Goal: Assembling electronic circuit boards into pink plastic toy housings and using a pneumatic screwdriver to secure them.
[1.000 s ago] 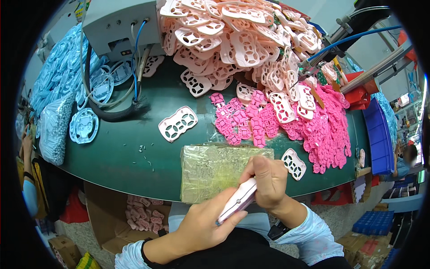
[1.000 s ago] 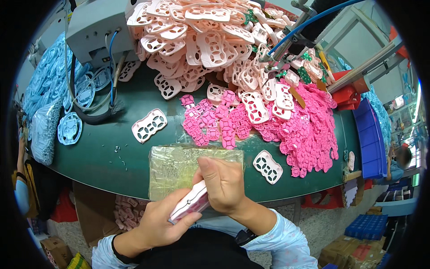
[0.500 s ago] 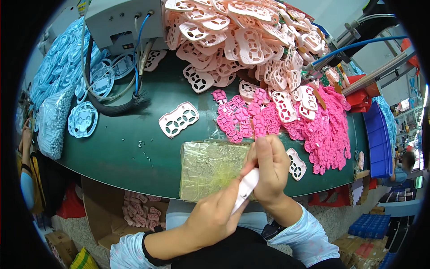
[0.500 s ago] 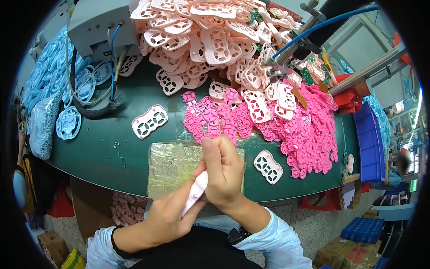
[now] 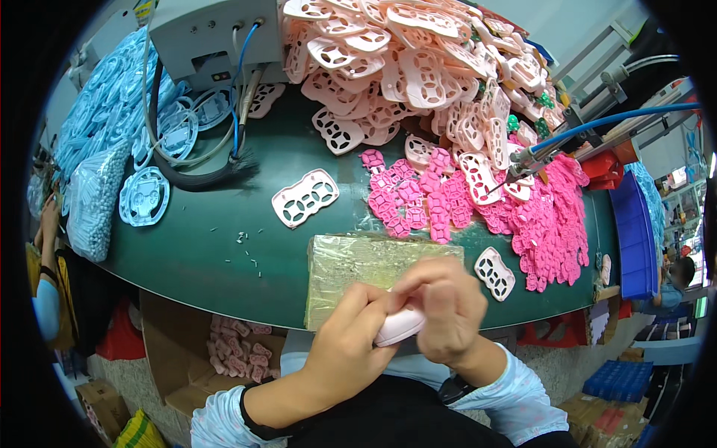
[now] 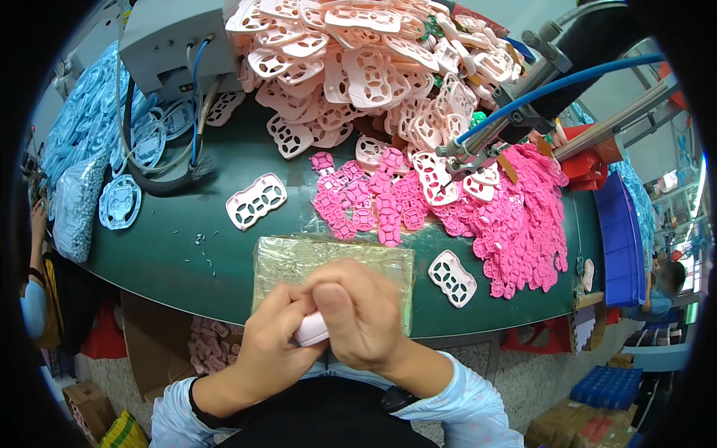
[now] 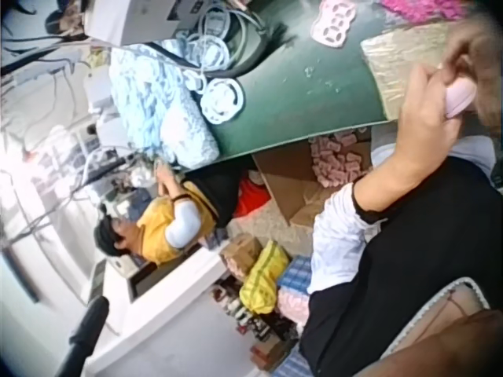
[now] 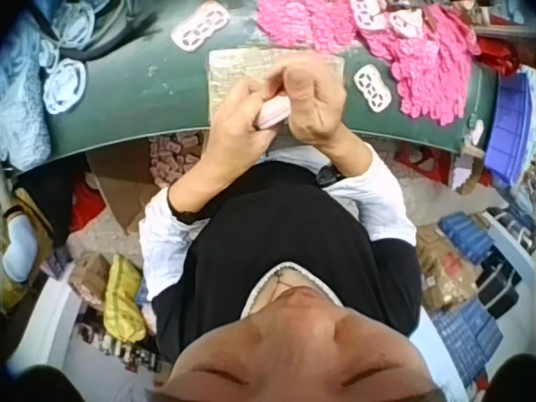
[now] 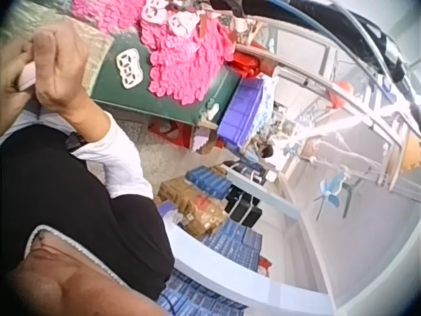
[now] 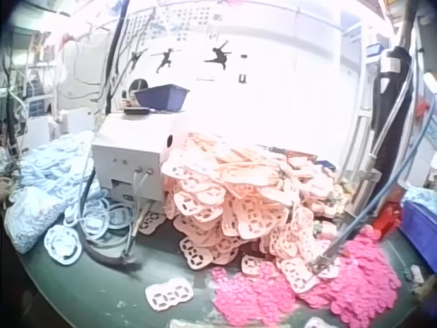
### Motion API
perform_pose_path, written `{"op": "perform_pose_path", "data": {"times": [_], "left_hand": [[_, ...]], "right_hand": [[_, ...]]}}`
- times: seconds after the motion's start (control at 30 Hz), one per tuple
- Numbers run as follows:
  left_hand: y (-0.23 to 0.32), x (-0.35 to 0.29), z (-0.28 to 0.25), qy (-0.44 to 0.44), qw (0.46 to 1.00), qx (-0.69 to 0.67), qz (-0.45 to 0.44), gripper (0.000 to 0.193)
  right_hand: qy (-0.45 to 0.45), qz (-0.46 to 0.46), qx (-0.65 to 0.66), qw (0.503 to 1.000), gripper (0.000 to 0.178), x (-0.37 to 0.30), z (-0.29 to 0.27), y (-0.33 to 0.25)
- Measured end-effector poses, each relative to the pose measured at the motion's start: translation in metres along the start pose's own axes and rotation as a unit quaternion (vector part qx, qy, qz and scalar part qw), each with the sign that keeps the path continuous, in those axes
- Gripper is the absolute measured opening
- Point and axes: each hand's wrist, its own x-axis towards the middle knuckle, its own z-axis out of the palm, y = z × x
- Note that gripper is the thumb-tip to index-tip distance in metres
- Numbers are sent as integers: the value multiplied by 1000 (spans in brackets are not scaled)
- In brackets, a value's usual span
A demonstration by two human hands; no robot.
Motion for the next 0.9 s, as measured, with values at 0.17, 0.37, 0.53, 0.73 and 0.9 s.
{"op": "perform_pose_path", "data": {"times": [0.17, 0.37, 0.53, 0.73, 0.9], "left_hand": [[6, -3, 14, -17, 996, 86, 10, 44], [1, 3, 11, -25, 993, 113, 12, 44], [-1, 15, -20, 77, 833, -445, -319, 50], [3, 12, -41, -79, 825, -373, -417, 51], [-24, -3, -26, -9, 988, 136, 76, 53]], "right_hand": [[18, 164, 87, 982, 35, -2, 4, 9], [-3, 252, 161, 954, 33, 2, -8, 19], [-162, -117, -226, 953, 65, 2, -43, -4], [-214, -51, -157, 963, 44, -19, -60, 10], [-211, 50, -90, 972, 43, -29, -61, 21]]}}
